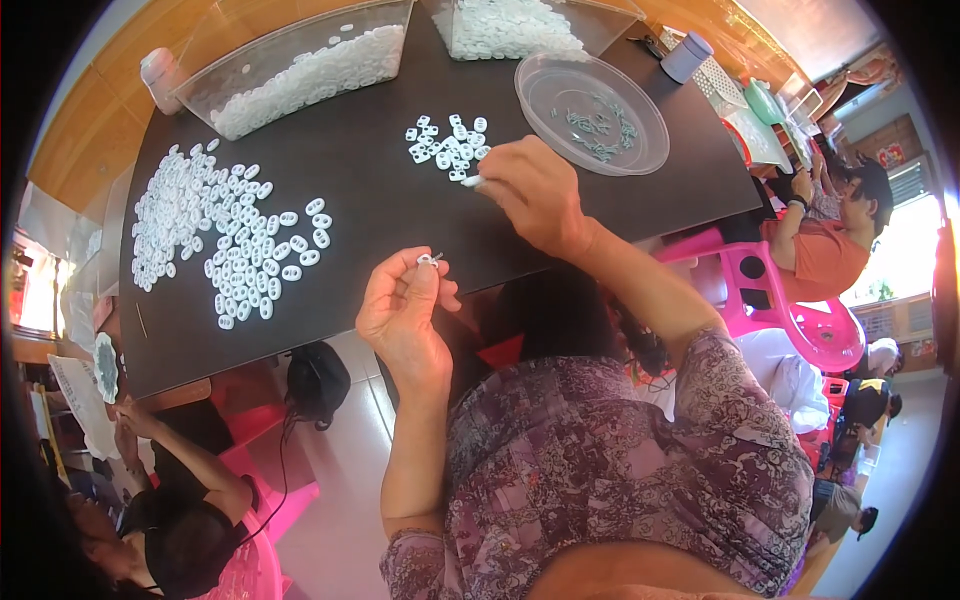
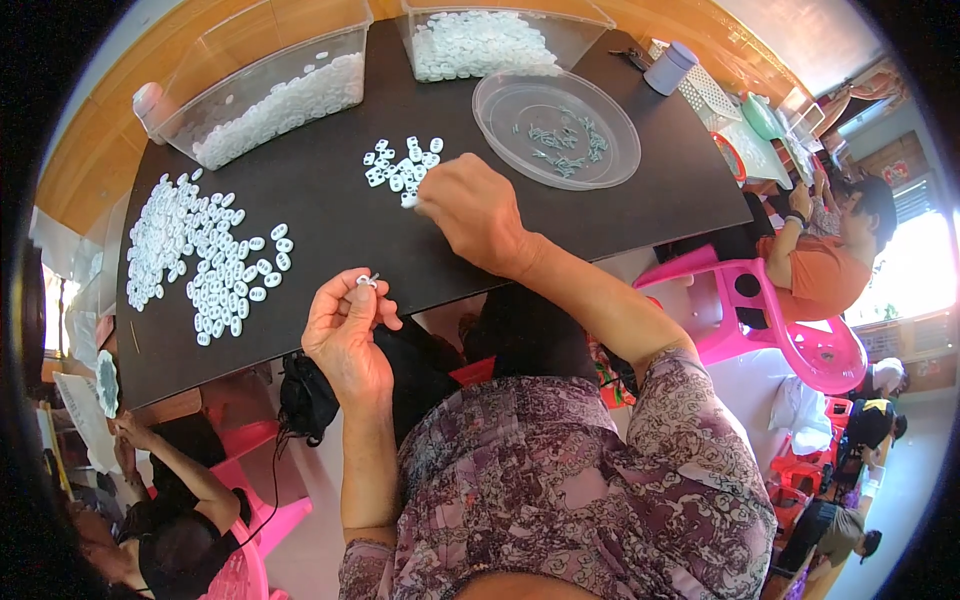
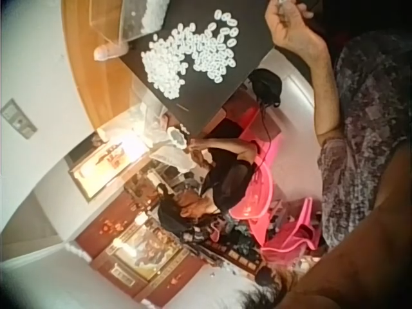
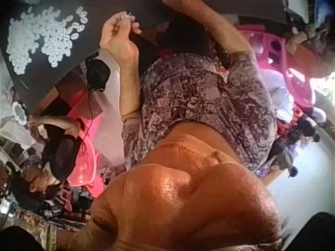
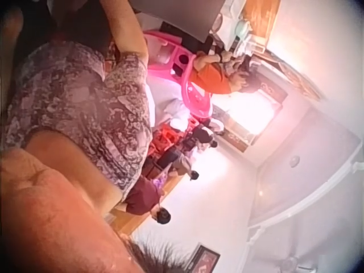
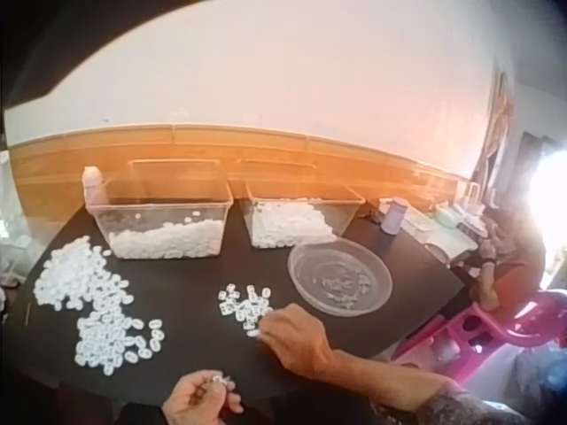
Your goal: The recorder is manually assembling small white connectors by inserting pins taken from a sorting tray.
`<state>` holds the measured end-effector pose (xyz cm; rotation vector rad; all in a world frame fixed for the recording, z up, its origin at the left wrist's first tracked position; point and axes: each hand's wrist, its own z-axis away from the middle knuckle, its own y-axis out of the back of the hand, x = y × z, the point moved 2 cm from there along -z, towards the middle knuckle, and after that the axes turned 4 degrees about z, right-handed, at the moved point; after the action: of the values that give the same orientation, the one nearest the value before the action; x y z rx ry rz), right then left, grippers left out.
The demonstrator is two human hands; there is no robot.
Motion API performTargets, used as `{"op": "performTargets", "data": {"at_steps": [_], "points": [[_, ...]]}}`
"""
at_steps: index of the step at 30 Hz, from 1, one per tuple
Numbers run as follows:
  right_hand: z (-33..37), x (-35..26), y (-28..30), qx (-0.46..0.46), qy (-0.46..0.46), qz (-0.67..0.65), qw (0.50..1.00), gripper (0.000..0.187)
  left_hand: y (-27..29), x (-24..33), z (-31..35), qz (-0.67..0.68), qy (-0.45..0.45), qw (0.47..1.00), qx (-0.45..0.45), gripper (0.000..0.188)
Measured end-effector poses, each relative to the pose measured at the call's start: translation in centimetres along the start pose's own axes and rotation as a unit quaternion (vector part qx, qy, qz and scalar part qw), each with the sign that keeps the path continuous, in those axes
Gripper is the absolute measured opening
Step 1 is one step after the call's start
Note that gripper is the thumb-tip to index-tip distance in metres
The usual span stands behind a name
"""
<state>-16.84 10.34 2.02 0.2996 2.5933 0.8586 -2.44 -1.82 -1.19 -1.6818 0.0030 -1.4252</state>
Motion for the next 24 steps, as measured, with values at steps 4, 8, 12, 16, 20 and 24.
{"op": "performTargets", "data": {"at_steps": [4,8,12,16,20,24], "points": [[0.5,-1.5,0.3,0.005,0.205,0.110,0.973,0.022,0.1,0.1,0.0,0.005,0.006,1.000,-0.005,0.011],[1.2,-0.5,0.0,-0.074,0.217,0.141,0.963,0.019,0.1,0.1,0.0,-0.001,0.009,1.000,-0.006,0.011],[1.8,0.7,0.2,-0.139,0.167,0.125,0.968,0.026,0.2,0.1,0.0,0.005,0.011,1.000,-0.006,0.010],[2.0,1.1,0.6,-0.127,0.124,0.126,0.976,0.022,0.2,0.2,0.0,0.005,0.010,1.000,-0.005,0.010],[1.1,0.9,0.4,-0.092,0.001,0.060,0.994,0.013,0.3,0.1,0.0,0.000,0.006,1.000,-0.006,0.010],[0.4,0.3,-0.7,-0.121,-0.016,0.048,0.991,0.013,0.3,0.1,0.1,-0.002,0.006,1.000,-0.005,0.011]]}}
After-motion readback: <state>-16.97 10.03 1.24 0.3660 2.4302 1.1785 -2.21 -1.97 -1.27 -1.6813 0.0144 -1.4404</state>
